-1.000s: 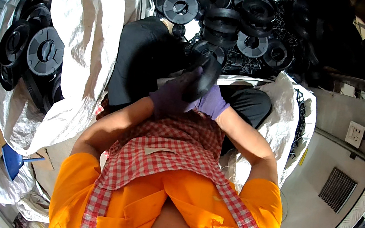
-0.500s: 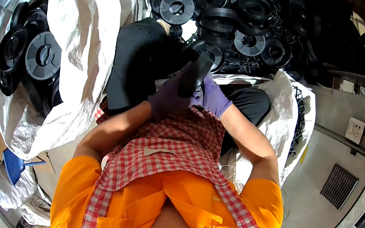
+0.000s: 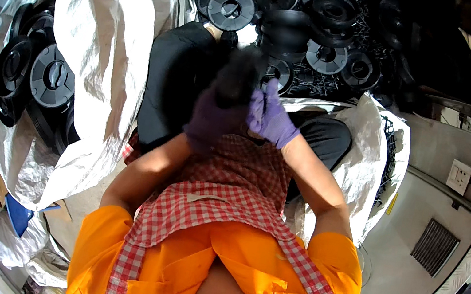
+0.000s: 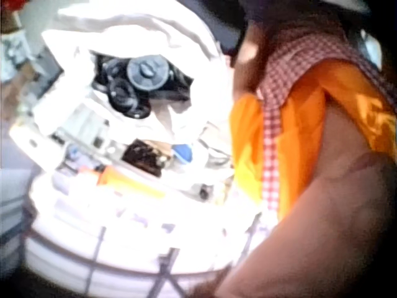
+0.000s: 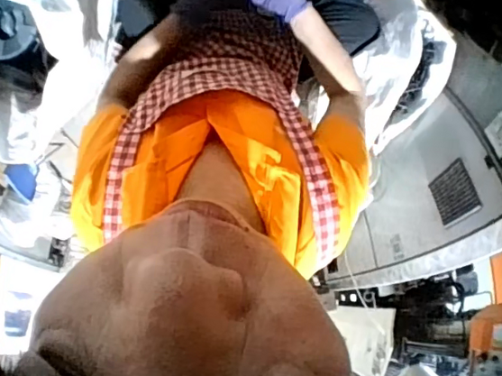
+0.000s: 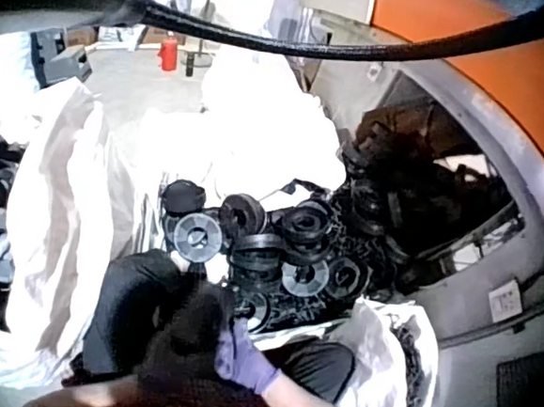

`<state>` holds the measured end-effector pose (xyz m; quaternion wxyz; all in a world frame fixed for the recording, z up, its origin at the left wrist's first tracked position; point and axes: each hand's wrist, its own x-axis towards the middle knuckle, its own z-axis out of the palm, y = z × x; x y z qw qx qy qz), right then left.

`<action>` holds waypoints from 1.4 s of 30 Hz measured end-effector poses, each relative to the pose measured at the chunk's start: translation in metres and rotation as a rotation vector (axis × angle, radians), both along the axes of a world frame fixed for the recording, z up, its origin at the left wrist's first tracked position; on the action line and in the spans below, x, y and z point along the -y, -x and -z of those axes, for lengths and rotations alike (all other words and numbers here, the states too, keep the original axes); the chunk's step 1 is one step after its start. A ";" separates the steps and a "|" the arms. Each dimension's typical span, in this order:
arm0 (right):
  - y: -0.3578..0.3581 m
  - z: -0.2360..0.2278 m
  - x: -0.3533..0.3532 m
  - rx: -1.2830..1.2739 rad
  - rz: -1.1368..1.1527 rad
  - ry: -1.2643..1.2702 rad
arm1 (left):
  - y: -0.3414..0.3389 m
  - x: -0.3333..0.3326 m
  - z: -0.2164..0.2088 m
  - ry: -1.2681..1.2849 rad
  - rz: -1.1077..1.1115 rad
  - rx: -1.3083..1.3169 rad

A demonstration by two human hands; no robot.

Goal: The person picks black plastic circular components and black coiled cords from large white storage bags and places them into a container.

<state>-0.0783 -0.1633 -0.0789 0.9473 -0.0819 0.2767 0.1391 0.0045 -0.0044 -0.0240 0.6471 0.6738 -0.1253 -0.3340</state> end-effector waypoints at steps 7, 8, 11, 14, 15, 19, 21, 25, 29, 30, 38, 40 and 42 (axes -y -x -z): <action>-0.038 0.053 0.062 0.037 -0.665 2.209 | -0.092 -0.017 -0.135 0.874 -0.558 0.344; -0.033 0.083 0.067 -0.013 -0.999 2.335 | -0.093 0.001 -0.146 1.202 -0.580 0.092; -0.041 0.097 0.062 0.039 -1.580 2.352 | -0.083 0.002 -0.081 0.220 -0.484 0.457; -0.058 0.079 0.059 -0.063 -1.415 2.187 | -0.060 0.039 -0.031 0.396 -0.428 -0.510; -0.052 0.077 0.056 -0.109 -1.275 2.152 | -0.052 0.045 -0.001 0.234 -0.458 -0.490; -0.032 0.020 0.044 0.140 -0.839 1.864 | -0.024 0.035 0.110 -0.240 0.042 -0.136; -0.040 0.010 0.044 0.564 -0.848 1.719 | -0.012 0.041 0.134 -0.099 -0.033 -0.262; -0.098 0.061 0.083 -0.075 -0.482 1.205 | -0.023 0.056 0.098 0.154 -0.325 -0.555; -0.182 0.124 0.060 -0.162 -0.876 2.056 | -0.024 0.061 0.066 0.027 -0.401 -0.623; -0.199 0.138 0.055 -0.253 -0.947 2.101 | -0.026 0.062 0.061 0.022 -0.408 -0.659; -0.213 0.184 0.055 -0.028 -0.789 1.964 | -0.028 0.063 0.056 0.059 -0.530 -0.734; -0.192 0.169 0.060 -0.017 -0.531 1.915 | -0.027 0.063 0.054 0.067 -0.555 -0.728; -0.181 0.137 0.071 0.051 -0.186 2.014 | -0.038 0.064 0.037 -0.368 -0.425 -0.518</action>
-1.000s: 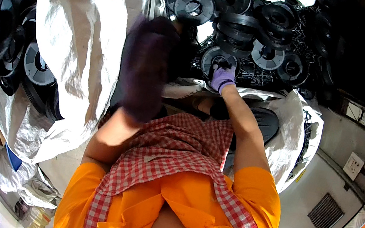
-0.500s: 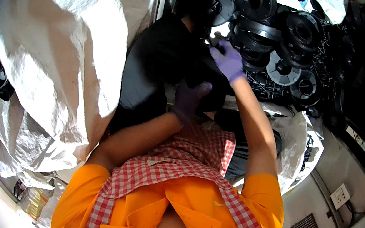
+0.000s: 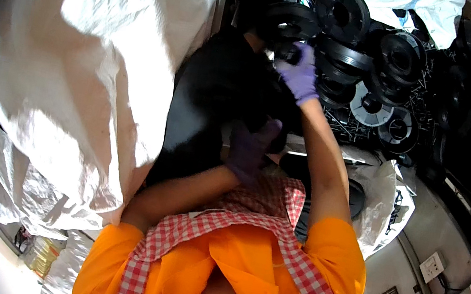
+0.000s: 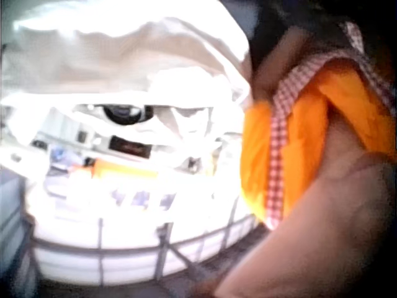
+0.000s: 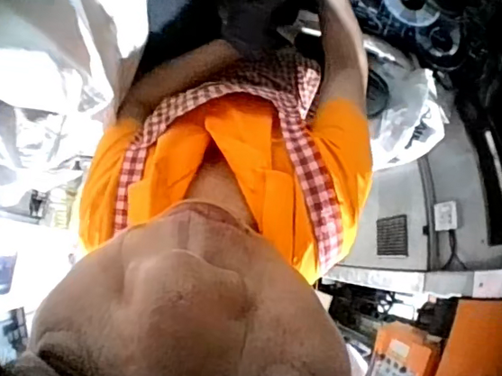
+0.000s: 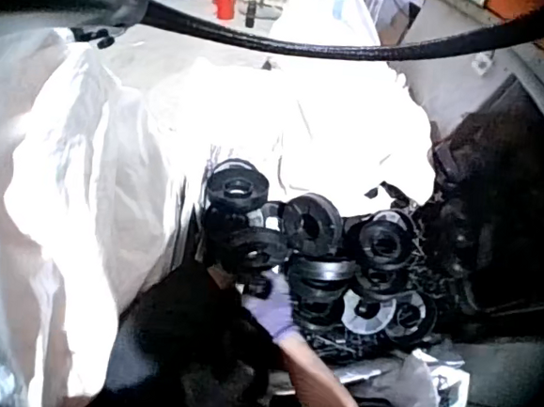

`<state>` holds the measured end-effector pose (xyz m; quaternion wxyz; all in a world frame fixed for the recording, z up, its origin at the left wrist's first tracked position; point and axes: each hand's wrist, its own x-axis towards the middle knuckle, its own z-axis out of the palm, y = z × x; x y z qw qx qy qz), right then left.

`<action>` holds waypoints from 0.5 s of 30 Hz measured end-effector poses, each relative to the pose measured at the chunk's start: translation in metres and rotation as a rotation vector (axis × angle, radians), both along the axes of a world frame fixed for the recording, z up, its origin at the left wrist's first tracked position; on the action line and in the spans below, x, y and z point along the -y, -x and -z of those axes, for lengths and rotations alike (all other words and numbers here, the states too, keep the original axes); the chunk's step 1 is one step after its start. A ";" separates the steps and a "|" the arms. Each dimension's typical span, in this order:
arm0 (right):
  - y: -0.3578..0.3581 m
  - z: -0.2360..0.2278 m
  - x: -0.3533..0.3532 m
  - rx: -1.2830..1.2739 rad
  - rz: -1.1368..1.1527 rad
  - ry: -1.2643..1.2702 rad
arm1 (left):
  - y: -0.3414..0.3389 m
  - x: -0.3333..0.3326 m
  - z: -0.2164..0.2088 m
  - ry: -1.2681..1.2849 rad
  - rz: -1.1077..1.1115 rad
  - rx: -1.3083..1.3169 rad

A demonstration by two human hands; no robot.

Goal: The person picks black plastic circular components and black coiled cords from large white storage bags and places them into a container.

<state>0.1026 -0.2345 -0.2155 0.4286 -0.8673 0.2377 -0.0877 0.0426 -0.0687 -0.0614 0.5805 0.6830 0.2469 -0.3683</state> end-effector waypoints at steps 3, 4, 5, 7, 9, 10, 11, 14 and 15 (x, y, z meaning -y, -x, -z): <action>0.032 -0.077 0.015 0.028 0.256 -0.302 | 0.005 -0.005 0.019 0.132 -0.237 -0.135; 0.049 -0.085 0.021 0.011 0.207 -0.284 | 0.012 -0.009 0.030 0.297 -0.420 -0.227; 0.066 -0.092 0.027 -0.002 0.171 -0.258 | 0.011 -0.009 0.027 0.370 -0.298 -0.087; 0.096 -0.110 0.013 -0.050 -0.024 -0.403 | 0.007 -0.008 0.018 0.508 -0.068 0.210; 0.115 -0.121 -0.009 0.010 -0.309 -0.233 | 0.002 -0.004 0.010 0.640 0.049 0.218; 0.117 -0.129 -0.014 0.067 -0.347 -0.184 | -0.001 -0.003 0.007 0.700 0.105 0.224; 0.118 -0.139 -0.018 0.124 -0.385 -0.137 | -0.007 -0.007 0.006 0.735 0.173 0.164; 0.120 -0.161 -0.014 0.278 -0.641 0.153 | -0.034 -0.020 -0.018 0.788 0.317 -0.073; 0.117 -0.171 -0.011 0.322 -0.752 0.279 | -0.038 -0.024 -0.020 0.840 0.329 -0.140</action>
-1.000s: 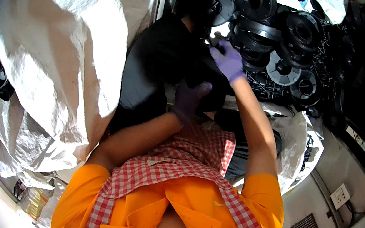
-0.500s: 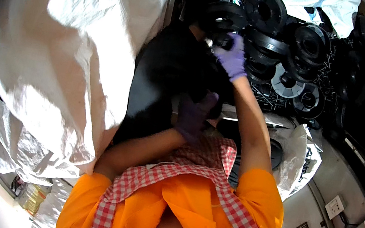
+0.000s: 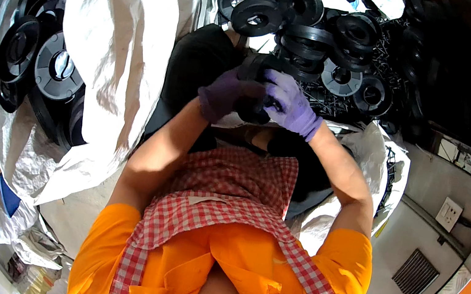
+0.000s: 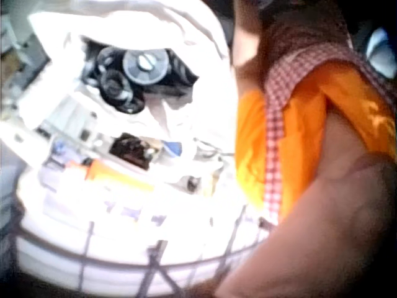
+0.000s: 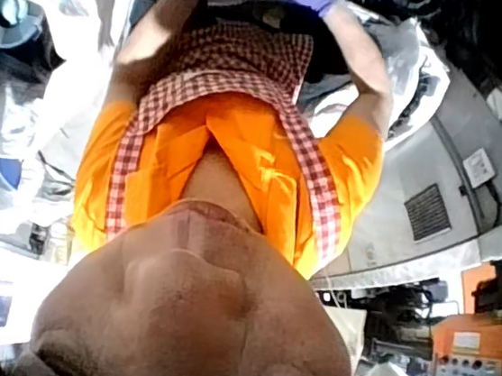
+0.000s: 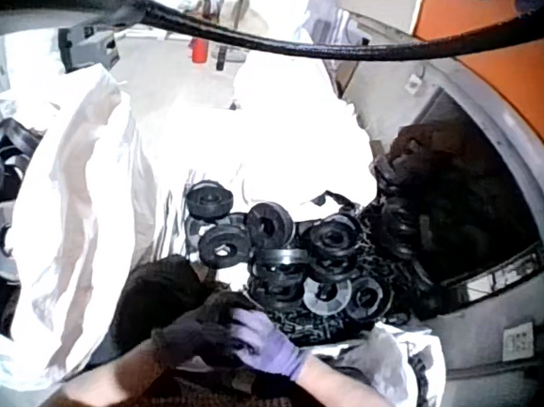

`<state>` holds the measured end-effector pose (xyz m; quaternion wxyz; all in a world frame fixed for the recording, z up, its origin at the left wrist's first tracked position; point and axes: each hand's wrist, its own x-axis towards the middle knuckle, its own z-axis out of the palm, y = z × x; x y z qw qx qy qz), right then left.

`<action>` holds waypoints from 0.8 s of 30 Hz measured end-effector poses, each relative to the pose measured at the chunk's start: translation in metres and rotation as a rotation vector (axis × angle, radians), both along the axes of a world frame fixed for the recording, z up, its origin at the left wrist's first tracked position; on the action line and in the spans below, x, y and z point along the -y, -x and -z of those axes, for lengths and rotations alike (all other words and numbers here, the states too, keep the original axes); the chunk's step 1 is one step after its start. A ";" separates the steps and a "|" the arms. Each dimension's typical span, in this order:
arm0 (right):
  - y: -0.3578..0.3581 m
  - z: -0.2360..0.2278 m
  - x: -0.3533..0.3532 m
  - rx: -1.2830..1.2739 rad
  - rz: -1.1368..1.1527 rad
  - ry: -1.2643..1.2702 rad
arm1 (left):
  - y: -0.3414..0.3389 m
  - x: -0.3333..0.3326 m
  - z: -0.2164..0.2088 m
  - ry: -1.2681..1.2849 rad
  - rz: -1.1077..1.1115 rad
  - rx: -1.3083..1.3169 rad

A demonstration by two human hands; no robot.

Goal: The person picks black plastic circular components and black coiled cords from large white storage bags and places them into a container.

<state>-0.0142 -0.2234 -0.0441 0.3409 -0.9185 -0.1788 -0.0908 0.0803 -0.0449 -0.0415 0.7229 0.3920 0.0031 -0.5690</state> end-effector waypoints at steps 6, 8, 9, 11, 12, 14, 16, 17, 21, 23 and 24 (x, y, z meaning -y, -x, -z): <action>-0.011 -0.021 0.003 0.175 -0.184 0.166 | -0.018 -0.012 -0.021 0.009 0.186 0.176; -0.012 -0.023 0.005 0.215 -0.172 0.230 | -0.019 -0.015 -0.013 0.145 0.202 0.917; -0.012 -0.017 0.007 0.239 -0.201 0.239 | -0.018 -0.016 -0.010 0.214 0.203 1.287; -0.008 -0.016 0.001 0.335 -0.357 0.328 | -0.021 -0.018 -0.018 0.072 0.267 0.355; -0.007 -0.018 -0.004 0.382 -0.434 0.370 | -0.022 -0.019 -0.023 -0.003 0.284 -0.113; -0.004 -0.021 -0.006 0.247 -0.411 0.277 | -0.020 -0.021 -0.008 0.050 0.320 0.149; 0.001 -0.021 -0.008 -0.045 -0.248 0.063 | -0.017 -0.022 0.003 0.111 0.278 0.215; 0.009 -0.021 -0.011 -0.053 -0.067 -0.023 | -0.010 -0.015 -0.004 0.147 0.228 0.140; 0.022 0.000 -0.029 -0.283 0.538 -0.443 | 0.023 -0.006 -0.006 0.062 0.044 0.259; 0.022 0.020 -0.024 -0.510 0.677 -0.730 | 0.042 -0.008 -0.004 0.009 -0.044 0.372; 0.020 0.007 -0.028 -0.653 0.632 -1.005 | 0.050 -0.009 -0.004 -0.015 -0.094 0.430</action>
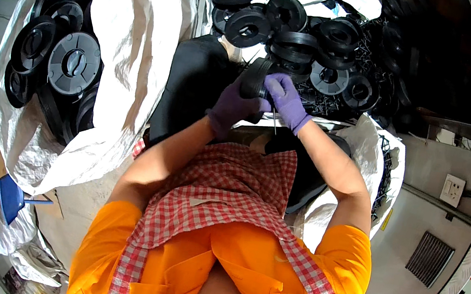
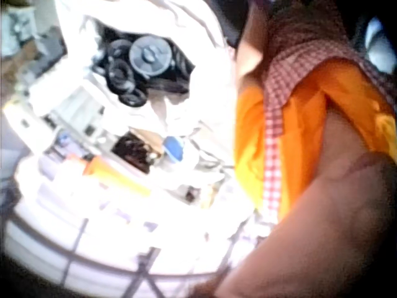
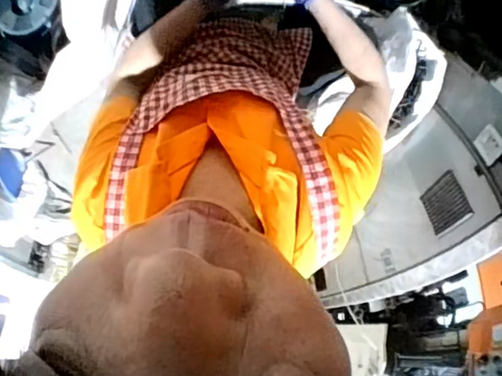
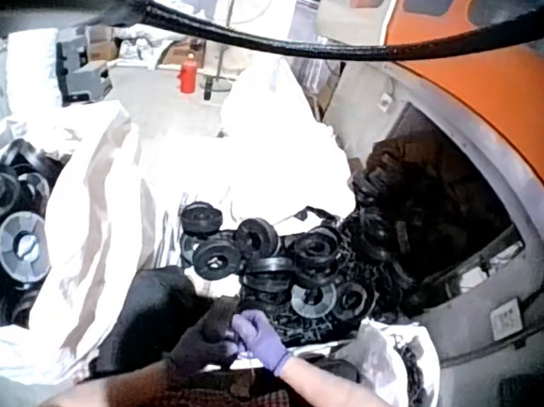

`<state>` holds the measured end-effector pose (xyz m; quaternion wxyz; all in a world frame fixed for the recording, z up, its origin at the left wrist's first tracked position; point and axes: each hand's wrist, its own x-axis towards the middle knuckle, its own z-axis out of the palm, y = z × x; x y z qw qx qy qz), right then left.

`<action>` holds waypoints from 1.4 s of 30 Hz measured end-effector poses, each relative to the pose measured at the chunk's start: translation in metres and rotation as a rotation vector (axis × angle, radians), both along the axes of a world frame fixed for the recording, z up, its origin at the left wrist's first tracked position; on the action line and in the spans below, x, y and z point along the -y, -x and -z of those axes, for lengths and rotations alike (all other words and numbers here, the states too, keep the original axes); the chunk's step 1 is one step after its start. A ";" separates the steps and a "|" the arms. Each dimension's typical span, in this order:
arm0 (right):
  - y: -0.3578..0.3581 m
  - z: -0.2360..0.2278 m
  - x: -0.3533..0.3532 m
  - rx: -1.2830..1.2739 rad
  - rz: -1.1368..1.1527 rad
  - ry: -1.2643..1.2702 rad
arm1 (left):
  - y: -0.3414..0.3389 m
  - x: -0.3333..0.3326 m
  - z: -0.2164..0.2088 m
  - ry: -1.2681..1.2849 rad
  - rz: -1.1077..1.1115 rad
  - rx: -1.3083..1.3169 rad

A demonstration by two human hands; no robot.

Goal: The person picks black plastic circular components and black coiled cords from large white storage bags and places them into a container.

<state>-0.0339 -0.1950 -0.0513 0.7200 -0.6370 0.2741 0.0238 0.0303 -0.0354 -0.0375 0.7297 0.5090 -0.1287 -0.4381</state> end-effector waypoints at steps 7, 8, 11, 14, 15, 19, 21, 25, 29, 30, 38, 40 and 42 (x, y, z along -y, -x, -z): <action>0.008 -0.022 0.007 0.530 -0.414 0.758 | -0.043 0.004 0.006 0.091 0.189 -0.186; 0.000 -0.021 0.016 0.592 -0.516 0.993 | -0.053 0.004 0.000 0.080 0.247 -0.217; -0.016 -0.033 0.023 0.666 -0.721 1.559 | -0.069 0.006 -0.005 0.059 0.221 -0.254; -0.024 -0.026 0.026 0.554 -0.441 0.904 | -0.056 0.014 -0.010 0.011 0.118 -0.197; -0.024 -0.019 0.025 0.466 -0.366 0.822 | -0.053 0.018 -0.003 0.033 0.090 -0.115; -0.029 -0.025 0.003 0.153 -0.047 0.065 | -0.025 0.022 0.019 0.038 -0.137 0.470; -0.033 -0.013 0.013 0.109 0.011 -0.153 | -0.012 0.031 0.019 -0.210 -0.213 0.662; -0.041 -0.021 0.053 -0.339 -0.098 0.145 | -0.040 0.018 -0.001 0.017 -0.316 -0.099; 0.002 -0.002 0.076 -0.600 -0.754 1.637 | -0.049 0.006 -0.021 0.001 -0.351 -0.026; 0.011 -0.001 0.075 -0.480 -0.830 1.853 | -0.047 0.005 -0.020 -0.018 -0.310 -0.004; 0.002 -0.035 0.005 0.477 -0.658 1.118 | -0.022 -0.015 -0.034 0.109 0.071 -0.368; 0.004 -0.029 0.000 0.357 -0.513 0.993 | -0.014 -0.013 -0.034 0.066 0.020 -0.261; 0.010 -0.006 -0.016 0.216 -0.133 0.804 | 0.005 -0.006 -0.011 -0.038 -0.067 0.004</action>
